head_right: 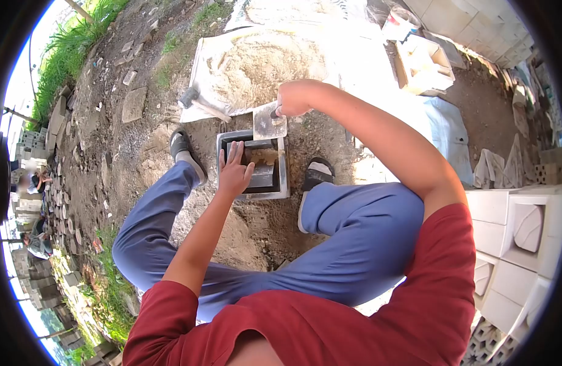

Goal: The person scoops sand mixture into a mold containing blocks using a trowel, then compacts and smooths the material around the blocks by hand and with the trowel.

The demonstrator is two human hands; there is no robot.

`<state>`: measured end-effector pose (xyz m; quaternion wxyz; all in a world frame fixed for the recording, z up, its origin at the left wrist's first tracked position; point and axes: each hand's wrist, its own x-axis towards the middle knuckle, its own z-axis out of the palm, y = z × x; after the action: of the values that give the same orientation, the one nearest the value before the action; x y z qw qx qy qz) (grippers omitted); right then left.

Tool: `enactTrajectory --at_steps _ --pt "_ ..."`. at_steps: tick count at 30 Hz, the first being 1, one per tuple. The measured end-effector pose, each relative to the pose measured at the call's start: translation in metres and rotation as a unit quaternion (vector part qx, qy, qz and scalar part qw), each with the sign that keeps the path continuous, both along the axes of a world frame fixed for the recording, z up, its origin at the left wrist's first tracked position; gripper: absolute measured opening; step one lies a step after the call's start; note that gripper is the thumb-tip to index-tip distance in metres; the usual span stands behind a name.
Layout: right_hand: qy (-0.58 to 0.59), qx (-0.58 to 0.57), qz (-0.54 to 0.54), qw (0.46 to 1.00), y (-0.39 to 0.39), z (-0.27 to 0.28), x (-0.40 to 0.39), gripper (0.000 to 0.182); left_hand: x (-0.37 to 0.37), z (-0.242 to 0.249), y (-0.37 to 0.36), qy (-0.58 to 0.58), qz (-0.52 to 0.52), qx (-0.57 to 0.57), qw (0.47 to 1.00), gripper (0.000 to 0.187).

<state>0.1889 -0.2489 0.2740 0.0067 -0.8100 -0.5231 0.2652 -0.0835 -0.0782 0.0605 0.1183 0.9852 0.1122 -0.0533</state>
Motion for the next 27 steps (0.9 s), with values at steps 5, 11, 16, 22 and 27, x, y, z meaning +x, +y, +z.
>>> enactTrajectory --at_steps 5,11,16,22,27 --pt "-0.001 -0.046 -0.027 0.999 -0.004 -0.001 -0.001 0.039 0.015 -0.059 0.011 -0.224 -0.002 0.072 0.972 0.069" --pt "-0.025 0.054 0.004 0.998 -0.022 -0.019 0.013 0.039 0.039 -0.048 -0.021 -0.100 0.130 0.042 0.986 0.077" --pt "-0.003 0.035 -0.018 0.999 -0.028 -0.021 0.023 0.037 0.045 -0.004 -0.053 0.020 0.152 -0.004 0.988 0.061" --pt "-0.004 -0.044 -0.046 0.998 -0.028 -0.001 0.013 0.039 0.043 -0.028 -0.074 -0.085 0.159 0.044 0.983 0.041" --pt "-0.007 -0.020 -0.049 0.999 -0.038 -0.009 0.018 0.039 0.053 -0.015 -0.073 -0.018 0.151 0.011 0.988 0.035"
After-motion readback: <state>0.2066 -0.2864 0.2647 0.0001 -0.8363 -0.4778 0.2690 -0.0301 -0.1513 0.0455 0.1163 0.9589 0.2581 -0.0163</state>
